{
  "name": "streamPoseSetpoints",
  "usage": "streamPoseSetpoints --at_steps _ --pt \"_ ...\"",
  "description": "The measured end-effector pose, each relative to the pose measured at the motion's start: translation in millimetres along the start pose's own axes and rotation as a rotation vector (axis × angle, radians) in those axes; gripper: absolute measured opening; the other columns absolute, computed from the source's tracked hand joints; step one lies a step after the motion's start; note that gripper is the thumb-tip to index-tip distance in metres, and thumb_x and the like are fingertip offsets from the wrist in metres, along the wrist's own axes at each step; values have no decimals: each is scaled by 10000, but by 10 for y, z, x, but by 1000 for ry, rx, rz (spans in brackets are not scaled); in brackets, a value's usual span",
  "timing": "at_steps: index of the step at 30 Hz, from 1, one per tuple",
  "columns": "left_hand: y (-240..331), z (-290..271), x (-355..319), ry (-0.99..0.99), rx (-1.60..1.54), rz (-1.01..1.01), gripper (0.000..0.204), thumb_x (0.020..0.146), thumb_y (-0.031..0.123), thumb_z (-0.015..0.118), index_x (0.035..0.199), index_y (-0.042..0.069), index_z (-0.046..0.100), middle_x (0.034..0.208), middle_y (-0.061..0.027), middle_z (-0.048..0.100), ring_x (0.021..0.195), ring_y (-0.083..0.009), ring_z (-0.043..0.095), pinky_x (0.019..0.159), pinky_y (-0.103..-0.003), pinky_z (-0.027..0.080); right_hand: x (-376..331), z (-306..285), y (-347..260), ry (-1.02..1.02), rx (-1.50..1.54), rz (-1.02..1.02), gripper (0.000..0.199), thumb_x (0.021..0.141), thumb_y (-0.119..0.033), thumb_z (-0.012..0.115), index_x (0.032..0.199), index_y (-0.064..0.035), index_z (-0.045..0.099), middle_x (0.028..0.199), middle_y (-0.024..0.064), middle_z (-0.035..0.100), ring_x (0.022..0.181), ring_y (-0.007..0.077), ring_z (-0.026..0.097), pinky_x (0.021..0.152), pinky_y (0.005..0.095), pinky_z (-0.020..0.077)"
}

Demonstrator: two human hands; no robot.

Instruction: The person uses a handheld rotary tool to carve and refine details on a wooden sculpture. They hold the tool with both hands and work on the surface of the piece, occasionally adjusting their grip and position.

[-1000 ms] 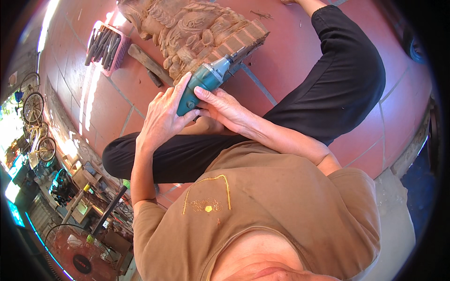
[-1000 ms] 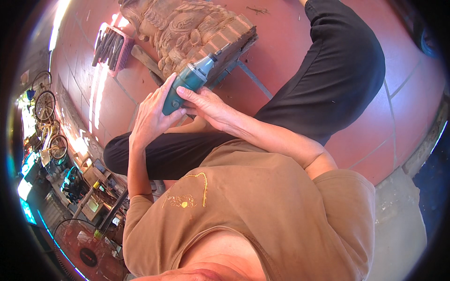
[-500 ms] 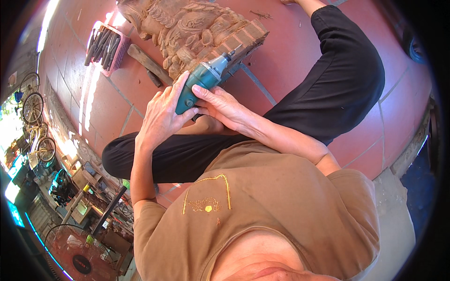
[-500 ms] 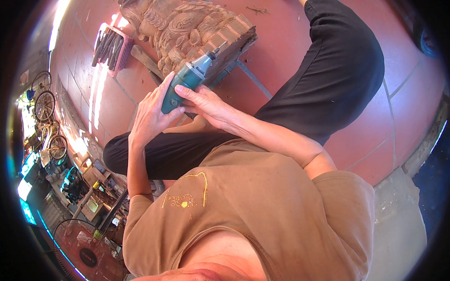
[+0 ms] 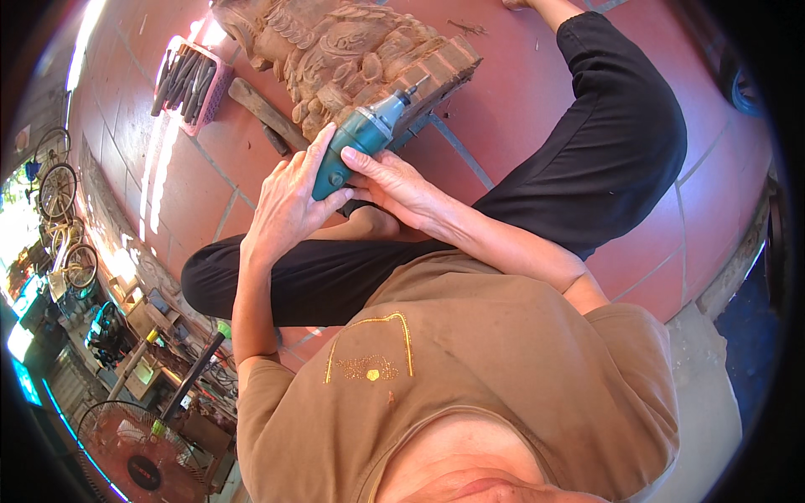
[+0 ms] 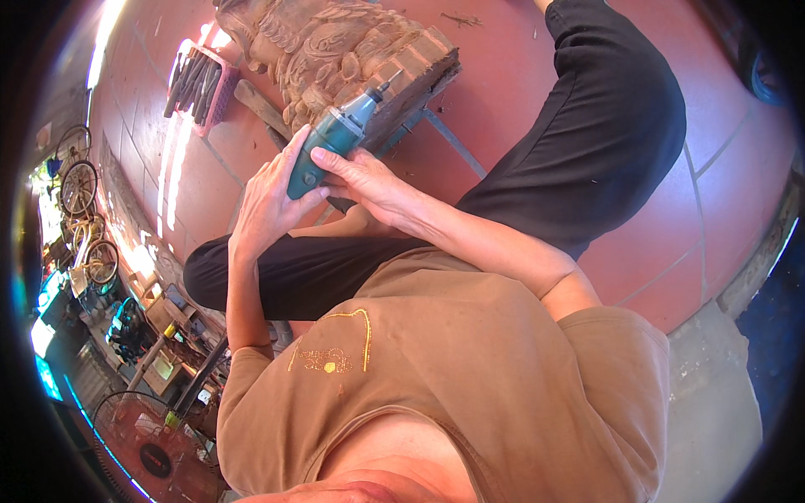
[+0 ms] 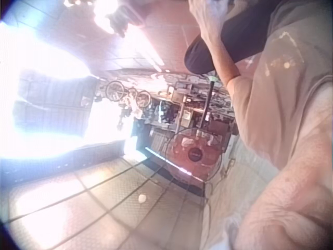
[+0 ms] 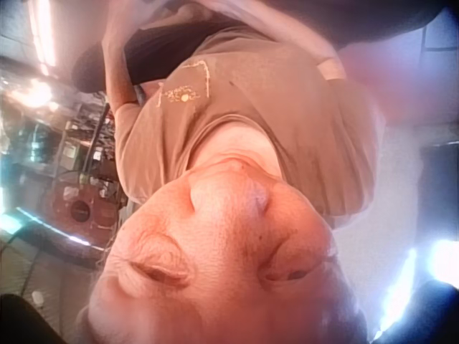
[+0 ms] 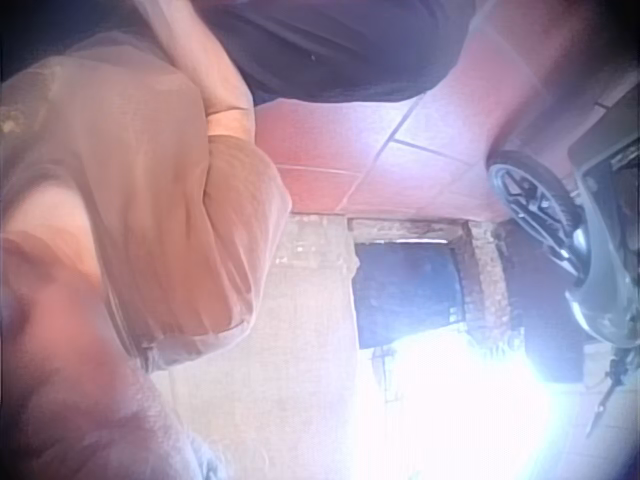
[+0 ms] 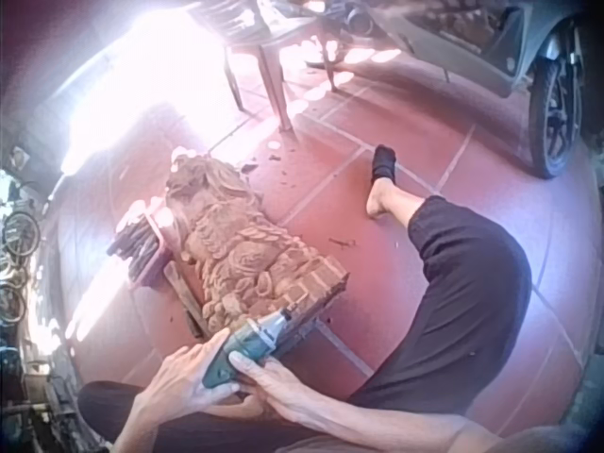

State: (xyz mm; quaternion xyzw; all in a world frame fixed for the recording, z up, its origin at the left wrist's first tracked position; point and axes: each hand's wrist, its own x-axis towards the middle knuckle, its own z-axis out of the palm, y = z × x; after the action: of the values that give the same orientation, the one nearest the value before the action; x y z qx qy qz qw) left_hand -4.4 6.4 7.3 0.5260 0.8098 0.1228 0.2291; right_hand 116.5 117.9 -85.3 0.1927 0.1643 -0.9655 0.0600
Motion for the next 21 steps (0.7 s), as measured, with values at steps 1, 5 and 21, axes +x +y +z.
streamPoseSetpoints --at_steps 1,5,21 --pt "-5 3 -1 5 1 3 847 756 277 778 1462 84 352 1043 -202 632 888 -368 612 807 -425 490 5 5 -1 -1 1 -3 635 880 -479 682 1309 -53 486 1242 94 570 1162 197 545 988 380 439" --pt "-13 -1 4 4 3 0 848 756 278 777 1463 84 350 1040 -204 632 887 -367 614 807 -425 490 18 13 -3 3 -1 -13 635 879 -485 682 1304 -54 491 1224 90 582 1145 194 553 968 376 449" --pt "19 -54 17 -63 -31 -120 850 756 225 780 1477 127 341 1246 -209 596 1092 -393 597 906 -435 484 55 28 -15 13 -19 -9 618 879 -491 678 1286 -56 510 1218 96 591 1136 192 565 961 367 454"
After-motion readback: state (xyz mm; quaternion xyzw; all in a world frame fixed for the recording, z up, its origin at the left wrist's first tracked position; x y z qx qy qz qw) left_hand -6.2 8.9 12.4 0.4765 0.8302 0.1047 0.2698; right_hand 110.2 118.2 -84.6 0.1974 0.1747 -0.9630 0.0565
